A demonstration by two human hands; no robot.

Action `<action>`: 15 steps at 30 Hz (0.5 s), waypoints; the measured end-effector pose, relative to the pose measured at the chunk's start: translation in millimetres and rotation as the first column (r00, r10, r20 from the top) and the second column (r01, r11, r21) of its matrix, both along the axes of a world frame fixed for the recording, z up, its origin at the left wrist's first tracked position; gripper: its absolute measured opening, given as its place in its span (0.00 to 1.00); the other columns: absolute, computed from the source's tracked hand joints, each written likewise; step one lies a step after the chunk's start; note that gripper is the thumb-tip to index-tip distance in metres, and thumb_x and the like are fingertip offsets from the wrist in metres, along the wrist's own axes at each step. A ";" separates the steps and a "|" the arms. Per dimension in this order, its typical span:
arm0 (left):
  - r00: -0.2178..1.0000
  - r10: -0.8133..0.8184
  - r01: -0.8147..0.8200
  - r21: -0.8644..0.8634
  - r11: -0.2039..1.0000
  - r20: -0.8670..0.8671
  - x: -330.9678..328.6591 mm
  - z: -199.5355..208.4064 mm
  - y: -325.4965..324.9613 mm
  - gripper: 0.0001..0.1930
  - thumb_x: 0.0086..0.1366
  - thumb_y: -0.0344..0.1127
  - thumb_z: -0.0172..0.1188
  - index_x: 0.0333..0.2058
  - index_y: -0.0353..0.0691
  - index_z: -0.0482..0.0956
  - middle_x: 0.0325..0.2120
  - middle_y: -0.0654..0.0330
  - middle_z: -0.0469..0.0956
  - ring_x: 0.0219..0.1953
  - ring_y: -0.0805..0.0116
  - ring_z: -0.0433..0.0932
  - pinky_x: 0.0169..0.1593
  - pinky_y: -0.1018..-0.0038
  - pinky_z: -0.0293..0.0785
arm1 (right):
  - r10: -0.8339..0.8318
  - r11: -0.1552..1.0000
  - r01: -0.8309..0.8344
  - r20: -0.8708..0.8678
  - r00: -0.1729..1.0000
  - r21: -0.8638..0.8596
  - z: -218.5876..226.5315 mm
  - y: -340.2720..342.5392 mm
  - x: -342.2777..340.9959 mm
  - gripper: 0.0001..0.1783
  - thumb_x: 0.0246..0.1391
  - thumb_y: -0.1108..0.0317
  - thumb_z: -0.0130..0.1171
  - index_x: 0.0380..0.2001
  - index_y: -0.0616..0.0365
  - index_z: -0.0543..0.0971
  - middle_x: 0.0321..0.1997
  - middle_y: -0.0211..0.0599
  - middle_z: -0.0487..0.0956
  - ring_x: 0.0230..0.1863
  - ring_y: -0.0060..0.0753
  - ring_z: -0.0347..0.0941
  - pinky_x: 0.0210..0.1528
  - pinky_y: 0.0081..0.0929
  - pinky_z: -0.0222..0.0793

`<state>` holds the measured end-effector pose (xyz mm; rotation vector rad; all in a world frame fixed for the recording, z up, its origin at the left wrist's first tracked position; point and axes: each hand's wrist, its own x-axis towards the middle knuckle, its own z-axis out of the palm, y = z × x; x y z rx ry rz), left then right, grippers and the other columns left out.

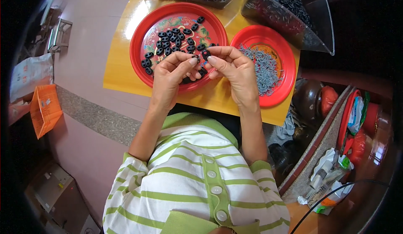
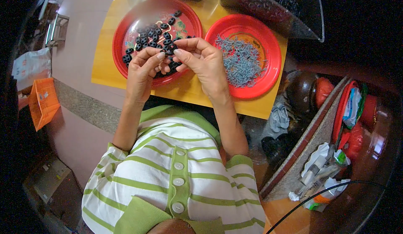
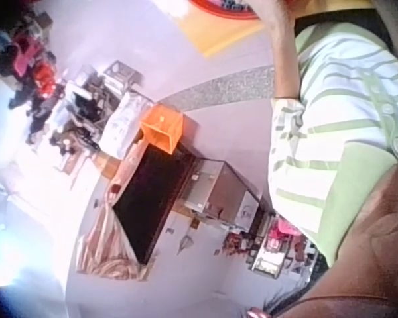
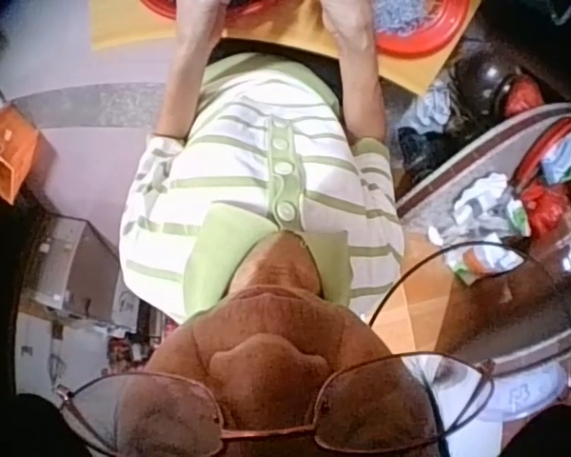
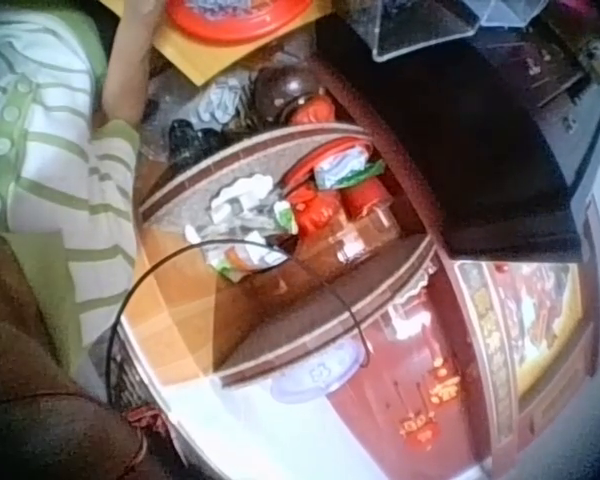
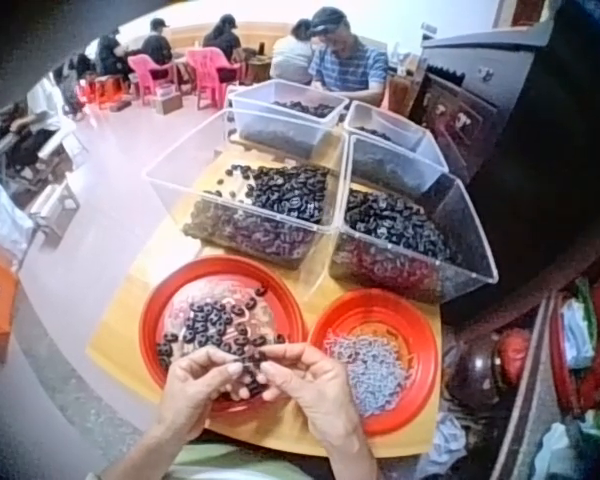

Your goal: The person assembles plastic cord locks by picking plastic toggle components and metal springs from trays and fitting the pieces together by hand.

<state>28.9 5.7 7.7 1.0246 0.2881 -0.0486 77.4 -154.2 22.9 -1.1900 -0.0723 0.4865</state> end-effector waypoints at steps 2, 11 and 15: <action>1.000 -0.006 0.006 0.015 1.000 0.001 -0.2 0.5 -0.8 0.04 0.61 0.30 0.57 0.33 0.37 0.74 0.26 0.59 0.78 0.25 0.75 0.76 0.30 0.82 0.70 | -0.006 1.000 0.006 0.009 1.000 -0.006 0.0 0.4 -1.4 0.12 0.53 0.74 0.58 0.41 0.65 0.75 0.35 0.33 0.78 0.34 0.19 0.75 0.31 0.14 0.75; 1.000 0.007 -0.008 0.027 1.000 0.010 0.8 -1.8 -1.8 0.04 0.61 0.30 0.57 0.34 0.36 0.75 0.26 0.60 0.78 0.25 0.75 0.76 0.31 0.82 0.70 | -0.029 0.998 0.032 0.063 0.998 -0.047 -0.4 3.1 -4.7 0.13 0.52 0.74 0.58 0.42 0.64 0.75 0.37 0.33 0.78 0.33 0.18 0.75 0.31 0.13 0.73; 1.000 0.016 -0.016 0.000 1.000 0.006 0.6 -3.5 -1.7 0.06 0.61 0.29 0.57 0.33 0.33 0.75 0.27 0.57 0.79 0.25 0.75 0.76 0.31 0.82 0.71 | -0.024 0.996 0.030 0.078 0.997 -0.078 0.7 4.1 -5.5 0.13 0.52 0.75 0.58 0.42 0.64 0.76 0.38 0.34 0.79 0.33 0.17 0.74 0.31 0.12 0.73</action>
